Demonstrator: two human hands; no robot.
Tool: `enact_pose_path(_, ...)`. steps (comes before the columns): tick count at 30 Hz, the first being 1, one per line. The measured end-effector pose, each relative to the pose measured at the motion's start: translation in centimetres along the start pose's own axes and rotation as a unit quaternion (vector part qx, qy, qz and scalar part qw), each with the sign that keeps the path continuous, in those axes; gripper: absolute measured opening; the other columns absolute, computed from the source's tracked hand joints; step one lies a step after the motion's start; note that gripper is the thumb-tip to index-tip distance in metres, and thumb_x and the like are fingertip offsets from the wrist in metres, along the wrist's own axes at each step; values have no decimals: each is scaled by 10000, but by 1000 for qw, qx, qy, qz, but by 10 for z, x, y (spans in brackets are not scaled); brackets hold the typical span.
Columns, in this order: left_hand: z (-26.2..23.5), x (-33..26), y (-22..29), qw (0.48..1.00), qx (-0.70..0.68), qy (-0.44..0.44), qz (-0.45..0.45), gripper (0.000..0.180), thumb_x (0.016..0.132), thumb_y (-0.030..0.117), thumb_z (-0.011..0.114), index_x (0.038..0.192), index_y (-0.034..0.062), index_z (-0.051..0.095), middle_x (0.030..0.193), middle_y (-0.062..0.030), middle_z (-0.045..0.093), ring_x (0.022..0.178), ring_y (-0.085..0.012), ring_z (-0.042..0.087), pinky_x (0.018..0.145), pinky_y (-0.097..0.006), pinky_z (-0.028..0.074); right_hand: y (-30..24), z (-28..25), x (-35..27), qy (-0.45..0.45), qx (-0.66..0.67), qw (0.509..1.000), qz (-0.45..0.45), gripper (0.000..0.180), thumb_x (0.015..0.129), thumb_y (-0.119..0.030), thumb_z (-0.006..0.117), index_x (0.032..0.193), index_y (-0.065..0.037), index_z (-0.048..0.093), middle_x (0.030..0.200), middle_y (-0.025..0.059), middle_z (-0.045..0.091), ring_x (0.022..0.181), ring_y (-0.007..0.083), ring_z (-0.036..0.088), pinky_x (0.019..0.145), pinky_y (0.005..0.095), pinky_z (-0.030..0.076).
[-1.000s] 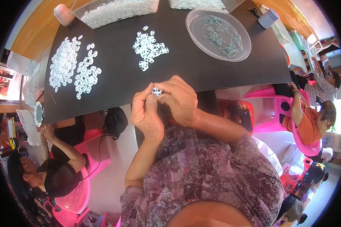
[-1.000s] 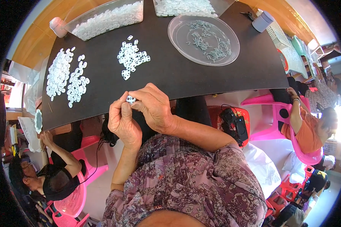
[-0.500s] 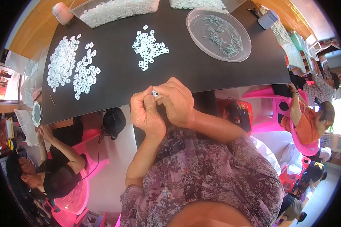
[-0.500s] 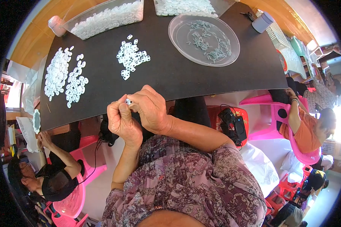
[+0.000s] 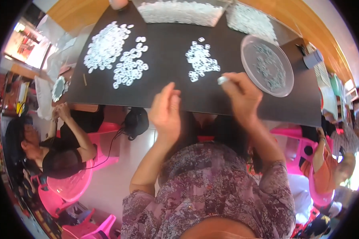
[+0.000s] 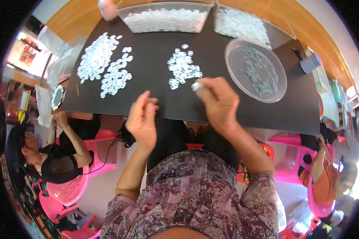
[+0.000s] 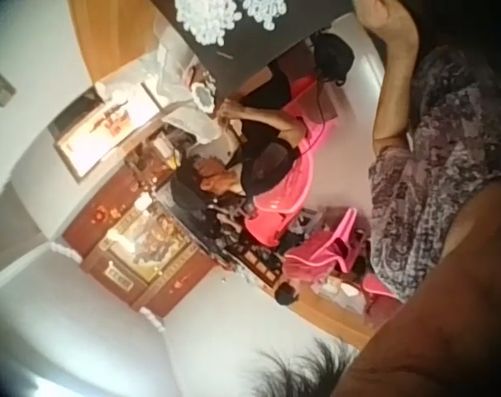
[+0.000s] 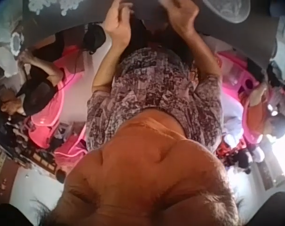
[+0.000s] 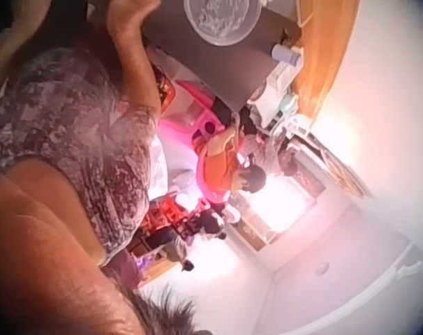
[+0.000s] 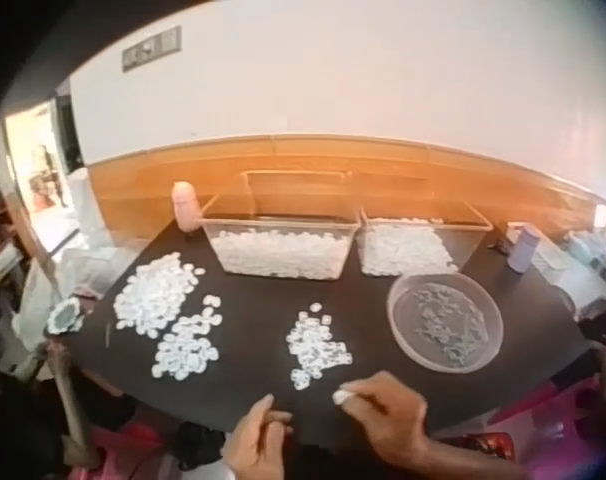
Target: Assembling small white plastic components by inserting tiny green pieces.
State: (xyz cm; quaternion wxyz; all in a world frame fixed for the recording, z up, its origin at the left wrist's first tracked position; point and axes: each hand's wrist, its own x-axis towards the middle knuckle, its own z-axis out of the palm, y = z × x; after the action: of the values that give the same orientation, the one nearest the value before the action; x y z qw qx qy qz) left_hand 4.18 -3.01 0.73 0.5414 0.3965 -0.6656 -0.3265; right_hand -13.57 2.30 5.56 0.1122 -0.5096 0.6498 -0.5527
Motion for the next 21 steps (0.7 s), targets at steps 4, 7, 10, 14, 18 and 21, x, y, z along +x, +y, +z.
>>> enact_pose_path(4,-59,41,-37,949,252,129,136,253,795,-19,601,1047,3,598,861,-109,613,785,-256,575,671,-344,463,7,-40,48,80,-75,994,-23,187,795,-19,650,982,-12,662,848,-5,626,760,68,551,699,204,445)
enact_pose_path(7,-93,57,-53,881,430,111,160,364,708,-4,660,1064,14,586,942,-120,588,827,-295,538,711,-385,445,8,-65,85,119,-98,988,-25,206,808,-43,632,1010,-17,661,847,3,631,791,76,558,732,211,445)
enact_pose_path(10,-109,67,-71,866,478,36,144,353,685,7,680,1027,16,595,895,-112,568,797,-291,526,686,-387,438,10,-78,126,126,-159,977,-67,218,822,-88,615,1024,-18,657,852,29,645,799,94,571,749,230,450)
enact_pose_path(14,-97,84,-67,890,434,-4,143,264,689,15,676,944,23,609,819,-106,533,775,-288,514,668,-389,427,39,-103,181,132,-273,949,-89,244,798,-156,619,993,-13,659,889,98,671,808,159,614,756,275,466)
enact_pose_path(18,-79,90,-68,897,419,-27,139,232,702,20,680,929,3,631,807,-124,552,794,-297,549,686,-382,443,69,-105,217,126,-385,904,-133,236,780,-219,605,927,-51,680,858,128,677,810,258,642,746,353,480)
enact_pose_path(21,-65,96,-70,903,407,-32,137,210,714,20,674,920,2,634,794,-125,552,784,-299,552,681,-386,442,78,-91,238,121,-446,874,-147,212,775,-206,610,912,-61,681,838,125,669,800,293,630,735,376,479)
